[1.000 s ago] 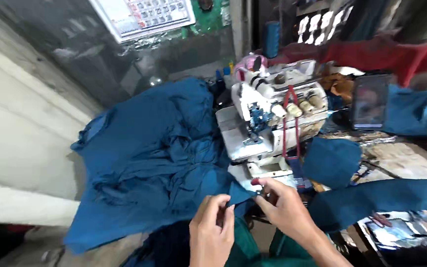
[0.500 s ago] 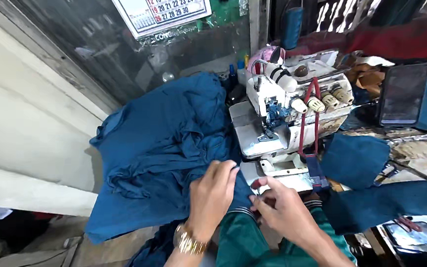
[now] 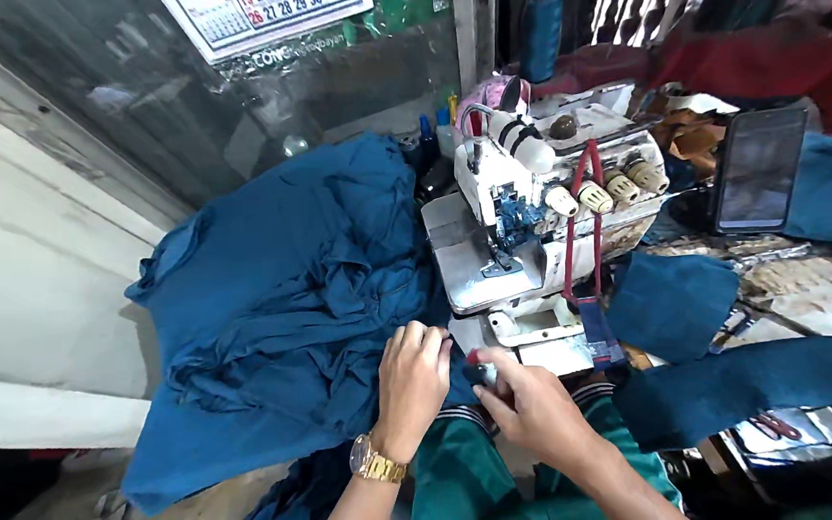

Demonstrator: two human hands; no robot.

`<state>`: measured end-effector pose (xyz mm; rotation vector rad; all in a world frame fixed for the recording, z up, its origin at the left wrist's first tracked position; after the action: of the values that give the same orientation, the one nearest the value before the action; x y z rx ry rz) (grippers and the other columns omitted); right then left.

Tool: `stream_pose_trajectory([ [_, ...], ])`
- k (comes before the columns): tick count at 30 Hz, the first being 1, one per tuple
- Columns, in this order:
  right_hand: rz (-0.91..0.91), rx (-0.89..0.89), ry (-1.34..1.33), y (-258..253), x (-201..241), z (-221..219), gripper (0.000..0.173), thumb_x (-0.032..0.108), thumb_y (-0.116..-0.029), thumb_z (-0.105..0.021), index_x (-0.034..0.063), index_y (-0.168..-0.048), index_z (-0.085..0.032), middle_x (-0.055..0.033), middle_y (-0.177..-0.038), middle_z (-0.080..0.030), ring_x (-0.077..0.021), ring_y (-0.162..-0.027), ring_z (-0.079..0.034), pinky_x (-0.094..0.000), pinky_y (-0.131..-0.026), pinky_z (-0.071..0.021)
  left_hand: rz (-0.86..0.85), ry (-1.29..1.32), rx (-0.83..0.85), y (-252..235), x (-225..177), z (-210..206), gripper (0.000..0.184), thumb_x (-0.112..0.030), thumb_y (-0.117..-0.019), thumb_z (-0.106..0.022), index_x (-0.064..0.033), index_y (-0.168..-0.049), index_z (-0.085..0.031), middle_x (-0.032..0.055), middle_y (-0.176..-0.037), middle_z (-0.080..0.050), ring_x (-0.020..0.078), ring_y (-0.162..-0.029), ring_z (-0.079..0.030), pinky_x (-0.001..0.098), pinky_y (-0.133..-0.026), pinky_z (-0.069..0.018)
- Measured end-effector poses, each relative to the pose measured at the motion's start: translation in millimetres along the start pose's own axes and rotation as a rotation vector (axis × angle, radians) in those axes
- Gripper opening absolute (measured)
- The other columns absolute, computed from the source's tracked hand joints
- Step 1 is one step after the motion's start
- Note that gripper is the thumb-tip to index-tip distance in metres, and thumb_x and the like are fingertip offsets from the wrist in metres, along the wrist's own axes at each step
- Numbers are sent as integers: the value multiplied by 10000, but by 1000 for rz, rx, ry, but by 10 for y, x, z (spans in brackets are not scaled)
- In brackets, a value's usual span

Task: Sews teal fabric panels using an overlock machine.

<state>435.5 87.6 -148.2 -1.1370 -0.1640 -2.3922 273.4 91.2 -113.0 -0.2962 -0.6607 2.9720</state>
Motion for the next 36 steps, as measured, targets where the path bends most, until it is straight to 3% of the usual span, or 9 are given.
stream_pose_trajectory([
  [5, -20, -86, 109, 99, -63, -1, 386, 457, -1017, -526, 251, -1311, -666, 45, -704, -646, -130, -604, -619, -393, -594, -556, -8, -35, -28, 79, 17, -35, 213, -301, -1011, -588, -204, -998, -777, 3, -873, -733, 211, -839, -709, 448, -728, -588],
  [8, -80, -42, 88, 112, -42, -38, 406, 451, -1012, -527, 225, -1327, -646, 7, -735, -669, -177, -642, -652, -438, -623, -566, 37, 8, 87, 43, -144, 134, 221, -280, -1041, -573, -196, -1119, -762, 50, -1035, -683, 236, -1000, -663, 432, -874, -550],
  [11, -62, 43, 1, 104, -35, -19, 408, 437, -1035, -510, 222, -1369, -605, -36, -869, -722, -216, -758, -709, -484, -702, -596, -43, -41, 1, 64, -51, 8, 250, -296, -1014, -557, -204, -1088, -777, 28, -1012, -681, 219, -990, -653, 415, -864, -563],
  [14, 35, 191, -164, 187, -62, 210, 448, 378, -1043, -546, 196, -1452, -526, -54, -862, -688, -208, -743, -680, -454, -719, -586, -62, -64, -34, 81, -44, -47, 296, -320, -1011, -529, -182, -1067, -784, 59, -1004, -691, 265, -967, -656, 448, -842, -553],
  [17, 56, 202, -95, 311, -222, 753, 331, 279, -1009, -619, 189, -1326, -654, -9, -1006, -737, -138, -860, -713, -396, -818, -615, -61, -23, -27, 78, -21, 6, 317, -363, -1017, -522, -197, -1092, -781, 55, -1016, -691, 260, -980, -654, 455, -847, -547],
  [23, -38, -289, 191, 121, -482, 2341, 305, 283, -929, -748, 218, -1219, -684, 59, -903, -737, -112, -659, -678, -394, -580, -603, -67, 202, -109, -6, -340, 521, 264, -369, -1013, -565, -217, -1051, -777, -10, -1013, -699, 160, -988, -652, 381, -848, -548],
  [27, -122, -203, 314, -201, -723, 2443, 580, 397, -791, -889, 291, -1303, -640, 106, -800, -714, -88, -683, -674, -415, -656, -606, -170, 312, -47, -81, -712, 481, 218, -358, -1009, -590, -244, -1058, -770, -53, -1006, -695, 118, -990, -640, 355, -848, -540],
  [31, -50, -211, 283, -127, -672, 2482, 464, 292, -882, -819, 266, -1326, -685, 100, -831, -746, -69, -663, -681, -376, -628, -613, -193, 414, 98, -56, -877, 302, 202, -354, -1014, -592, -255, -1059, -762, -75, -1013, -693, 79, -1001, -641, 310, -846, -553],
  [36, -30, -206, 240, -4, -677, 2461, 469, 184, -917, -749, 266, -1366, -637, 95, -911, -738, -66, -690, -666, -335, -622, -595, -215, 554, 297, -231, -1266, 5, 242, -385, -1041, -550, -252, -1064, -750, -84, -949, -686, 31, -811, -651, 271, -696, -576],
])
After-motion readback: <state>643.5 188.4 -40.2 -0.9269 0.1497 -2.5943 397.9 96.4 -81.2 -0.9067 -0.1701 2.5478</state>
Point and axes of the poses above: each hand's wrist, its own y-axis away from the middle knuckle, its own z-axis out of the back of the hand, x = y × z, the point moved 8 cm from there along -y, towards the middle knuckle
